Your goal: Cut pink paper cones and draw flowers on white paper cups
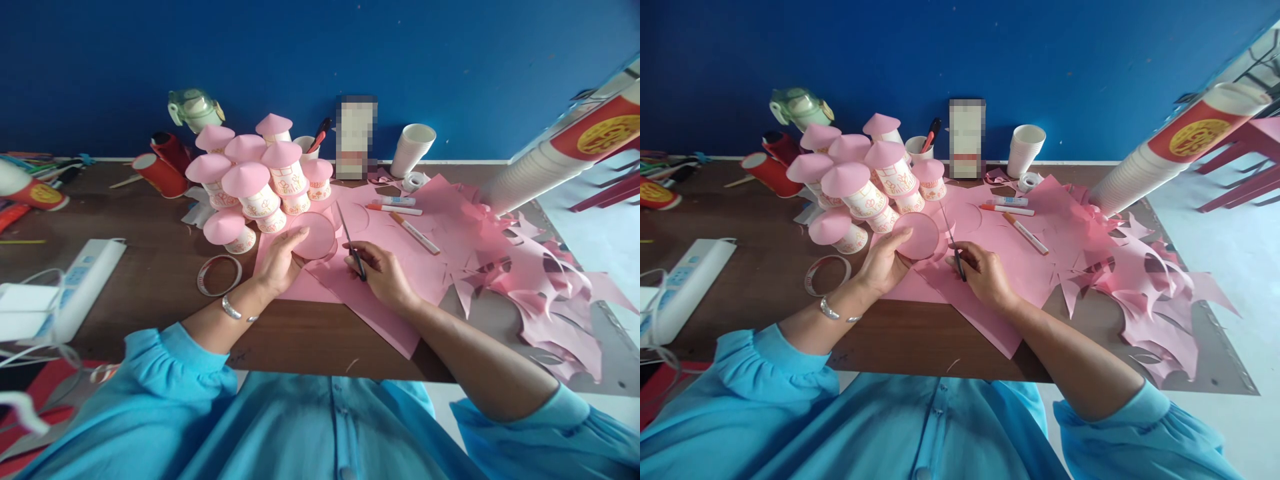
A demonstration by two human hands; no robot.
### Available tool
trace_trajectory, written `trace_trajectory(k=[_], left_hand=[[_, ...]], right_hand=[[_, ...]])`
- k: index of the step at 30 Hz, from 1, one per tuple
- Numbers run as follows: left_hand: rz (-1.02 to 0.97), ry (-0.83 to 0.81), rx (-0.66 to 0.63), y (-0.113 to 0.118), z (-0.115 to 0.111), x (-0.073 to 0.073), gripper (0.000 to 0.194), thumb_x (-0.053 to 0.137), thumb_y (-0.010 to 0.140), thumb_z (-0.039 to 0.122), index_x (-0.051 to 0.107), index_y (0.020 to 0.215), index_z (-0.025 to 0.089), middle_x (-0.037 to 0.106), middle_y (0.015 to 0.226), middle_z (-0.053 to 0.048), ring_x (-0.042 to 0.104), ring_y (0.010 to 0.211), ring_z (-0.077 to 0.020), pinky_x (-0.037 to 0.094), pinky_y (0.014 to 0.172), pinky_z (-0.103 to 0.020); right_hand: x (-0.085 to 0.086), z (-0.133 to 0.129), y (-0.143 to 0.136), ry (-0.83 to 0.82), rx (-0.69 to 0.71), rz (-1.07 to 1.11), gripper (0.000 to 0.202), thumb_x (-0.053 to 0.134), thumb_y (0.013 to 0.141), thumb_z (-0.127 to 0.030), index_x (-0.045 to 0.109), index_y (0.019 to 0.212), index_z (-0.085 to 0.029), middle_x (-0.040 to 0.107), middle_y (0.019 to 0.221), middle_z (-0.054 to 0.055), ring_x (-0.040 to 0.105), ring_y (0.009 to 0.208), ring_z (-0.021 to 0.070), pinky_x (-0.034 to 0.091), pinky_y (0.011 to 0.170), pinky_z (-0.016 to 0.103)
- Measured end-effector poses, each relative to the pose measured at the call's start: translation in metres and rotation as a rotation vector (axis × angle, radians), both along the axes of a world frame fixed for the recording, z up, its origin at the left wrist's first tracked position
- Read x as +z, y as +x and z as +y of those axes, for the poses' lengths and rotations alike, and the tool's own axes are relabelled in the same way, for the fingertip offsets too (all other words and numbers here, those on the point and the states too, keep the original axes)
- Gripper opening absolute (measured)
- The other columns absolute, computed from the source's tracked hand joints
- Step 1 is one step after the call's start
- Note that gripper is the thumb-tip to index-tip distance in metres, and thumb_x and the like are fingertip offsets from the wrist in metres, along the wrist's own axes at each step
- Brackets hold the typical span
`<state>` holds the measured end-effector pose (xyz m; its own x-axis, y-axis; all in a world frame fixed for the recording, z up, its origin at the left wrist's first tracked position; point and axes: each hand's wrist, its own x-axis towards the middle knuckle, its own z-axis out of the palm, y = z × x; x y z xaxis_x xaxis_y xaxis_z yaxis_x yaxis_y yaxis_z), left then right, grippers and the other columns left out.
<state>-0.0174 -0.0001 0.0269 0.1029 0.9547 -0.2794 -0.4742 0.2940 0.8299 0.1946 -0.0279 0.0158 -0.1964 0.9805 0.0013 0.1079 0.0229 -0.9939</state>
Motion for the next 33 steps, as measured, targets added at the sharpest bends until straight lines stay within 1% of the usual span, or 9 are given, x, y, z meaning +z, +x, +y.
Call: trace_trajectory(k=[3,7,10,13,16,19,23,29,33], left_hand=[[0.034,0.031,0.012,0.001,0.000,0.000,0.028,0.087,0.078,0.040,0.075,0.091,0.019,0.078,0.086,-0.005,0.076,0.088,-0.0275,0.065,0.076,-0.041],[0.126,0.044,0.025,0.000,-0.001,-0.003,0.027,0.086,0.080,0.043,0.074,0.089,0.020,0.075,0.082,-0.003,0.073,0.085,-0.0240,0.061,0.074,-0.036],[0.151,0.011,0.046,-0.001,-0.001,-0.006,0.027,0.087,0.079,0.043,0.073,0.086,0.021,0.073,0.080,-0.002,0.072,0.084,-0.0239,0.058,0.071,-0.034],[0.107,0.002,0.049,-0.002,-0.001,-0.006,0.024,0.087,0.077,0.039,0.071,0.081,0.021,0.074,0.081,-0.002,0.072,0.090,-0.0256,0.059,0.073,-0.034],[0.017,-0.012,-0.023,-0.003,-0.001,-0.002,0.017,0.082,0.076,0.031,0.072,0.083,0.019,0.076,0.088,-0.004,0.073,0.103,-0.0294,0.062,0.083,-0.038],[-0.074,-0.038,-0.112,-0.003,-0.002,0.002,0.023,0.076,0.075,0.029,0.074,0.093,0.016,0.079,0.095,-0.008,0.072,0.110,-0.0330,0.063,0.086,-0.041],[-0.128,-0.053,-0.133,-0.003,-0.001,0.004,0.032,0.073,0.080,0.037,0.075,0.104,0.015,0.080,0.103,-0.011,0.072,0.113,-0.0349,0.064,0.083,-0.041],[-0.122,-0.030,-0.155,-0.006,0.001,0.004,0.043,0.069,0.085,0.051,0.074,0.112,0.018,0.080,0.113,-0.013,0.069,0.122,-0.0399,0.063,0.088,-0.048],[-0.141,-0.035,-0.192,-0.006,0.001,0.006,0.050,0.068,0.086,0.058,0.075,0.114,0.017,0.080,0.115,-0.014,0.068,0.123,-0.0409,0.063,0.091,-0.049]], right_hand=[[-0.002,0.004,0.000,-0.033,-0.051,0.099,0.042,0.076,0.084,-0.050,0.065,0.112,-0.020,0.066,0.072,-0.003,0.064,0.063,0.0140,0.053,0.064,0.029],[-0.006,0.007,0.000,-0.018,-0.098,0.097,0.044,0.077,0.085,-0.048,0.057,0.115,-0.024,0.068,0.076,-0.004,0.069,0.071,0.0154,0.053,0.068,0.030],[-0.007,0.007,0.000,-0.014,-0.087,0.100,0.042,0.077,0.086,-0.048,0.055,0.112,-0.024,0.070,0.079,-0.003,0.070,0.073,0.0159,0.052,0.067,0.029],[-0.007,0.006,0.000,-0.011,-0.063,0.092,0.040,0.075,0.088,-0.050,0.054,0.110,-0.024,0.069,0.079,-0.003,0.068,0.071,0.0152,0.052,0.066,0.029],[-0.005,0.006,-0.001,-0.011,-0.056,0.091,0.042,0.074,0.088,-0.054,0.055,0.110,-0.024,0.068,0.078,-0.003,0.066,0.069,0.0146,0.050,0.063,0.028],[-0.002,0.005,-0.002,-0.013,-0.071,0.131,0.044,0.076,0.086,-0.058,0.057,0.108,-0.024,0.065,0.075,-0.003,0.065,0.069,0.0144,0.049,0.060,0.027],[0.001,0.005,-0.002,-0.012,-0.097,0.167,0.046,0.077,0.085,-0.061,0.059,0.107,-0.024,0.066,0.074,-0.004,0.062,0.064,0.0131,0.048,0.058,0.026],[0.004,0.006,0.000,-0.032,-0.106,0.202,0.051,0.080,0.082,-0.064,0.061,0.105,-0.023,0.066,0.072,-0.004,0.062,0.061,0.0128,0.048,0.056,0.025],[0.004,0.006,0.000,-0.039,-0.104,0.176,0.052,0.080,0.082,-0.065,0.061,0.105,-0.023,0.066,0.071,-0.004,0.060,0.059,0.0125,0.047,0.055,0.026]])
